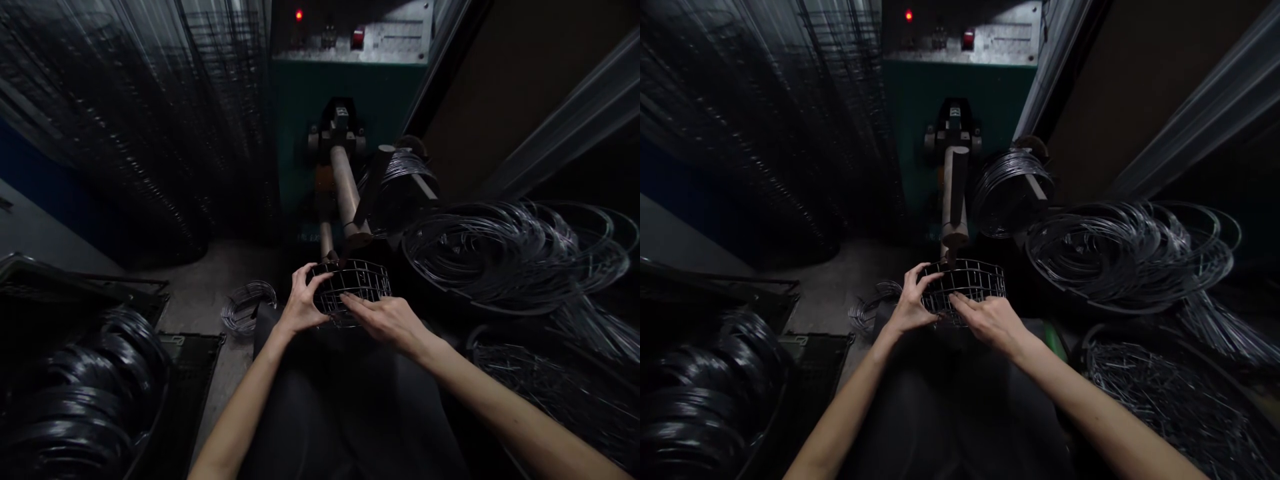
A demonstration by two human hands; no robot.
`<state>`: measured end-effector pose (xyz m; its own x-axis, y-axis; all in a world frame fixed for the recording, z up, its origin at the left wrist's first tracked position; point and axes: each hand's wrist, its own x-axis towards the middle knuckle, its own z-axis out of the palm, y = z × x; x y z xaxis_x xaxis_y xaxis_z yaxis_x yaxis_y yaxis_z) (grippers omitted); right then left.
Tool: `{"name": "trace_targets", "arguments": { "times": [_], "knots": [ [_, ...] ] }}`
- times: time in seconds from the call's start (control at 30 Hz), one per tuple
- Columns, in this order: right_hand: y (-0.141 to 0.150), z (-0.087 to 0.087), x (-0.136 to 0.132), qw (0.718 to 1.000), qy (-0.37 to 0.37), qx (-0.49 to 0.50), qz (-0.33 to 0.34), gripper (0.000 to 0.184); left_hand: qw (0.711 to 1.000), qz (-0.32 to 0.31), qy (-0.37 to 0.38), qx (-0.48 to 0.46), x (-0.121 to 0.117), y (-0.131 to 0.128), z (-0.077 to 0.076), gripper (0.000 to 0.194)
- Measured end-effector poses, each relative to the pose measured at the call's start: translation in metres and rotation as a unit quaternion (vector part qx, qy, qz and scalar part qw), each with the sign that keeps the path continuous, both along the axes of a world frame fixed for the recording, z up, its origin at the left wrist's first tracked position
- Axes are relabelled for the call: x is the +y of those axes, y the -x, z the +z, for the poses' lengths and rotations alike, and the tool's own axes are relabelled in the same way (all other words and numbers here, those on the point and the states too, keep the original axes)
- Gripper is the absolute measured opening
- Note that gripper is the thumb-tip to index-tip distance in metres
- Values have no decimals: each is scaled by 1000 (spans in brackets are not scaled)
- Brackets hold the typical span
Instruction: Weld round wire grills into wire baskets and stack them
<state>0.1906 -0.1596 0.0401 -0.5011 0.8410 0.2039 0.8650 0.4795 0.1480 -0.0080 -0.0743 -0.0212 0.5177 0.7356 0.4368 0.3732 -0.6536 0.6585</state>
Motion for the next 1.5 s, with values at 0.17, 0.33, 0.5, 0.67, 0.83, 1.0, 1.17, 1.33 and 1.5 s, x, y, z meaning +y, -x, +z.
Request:
{"name": "trace_targets", "arguments": {
  "times": [0.17,0.33,0.5,0.67,0.83,1.0,1.17,1.33,1.5],
  "knots": [
    [-4,-4,-2,999,-20,4,27,42,1000,-4,5,-2,0,0,-1,84],
    [-6,-3,1,1000,-6,25,19,42,1000,-4,2,-1,2,-1,1,84],
    [-7,-3,7,999,-5,32,15,40,1000,-8,9,4,9,-1,0,86],
    [-7,-3,13,1000,-23,10,12,36,1000,-7,20,11,14,0,6,88],
    [-4,2,13,1000,13,5,-16,37,999,-6,44,19,13,2,17,89],
    [-4,3,19,999,5,44,-16,41,998,-22,46,28,27,2,18,88],
    [-6,-6,35,995,-30,94,-33,32,999,-11,35,17,46,-1,16,89],
    [-6,-18,31,972,-102,203,-66,22,1000,-5,16,25,47,-2,19,88],
    [-9,-15,39,954,-81,256,-132,19,999,7,33,28,58,-6,20,89]
  ]
}}
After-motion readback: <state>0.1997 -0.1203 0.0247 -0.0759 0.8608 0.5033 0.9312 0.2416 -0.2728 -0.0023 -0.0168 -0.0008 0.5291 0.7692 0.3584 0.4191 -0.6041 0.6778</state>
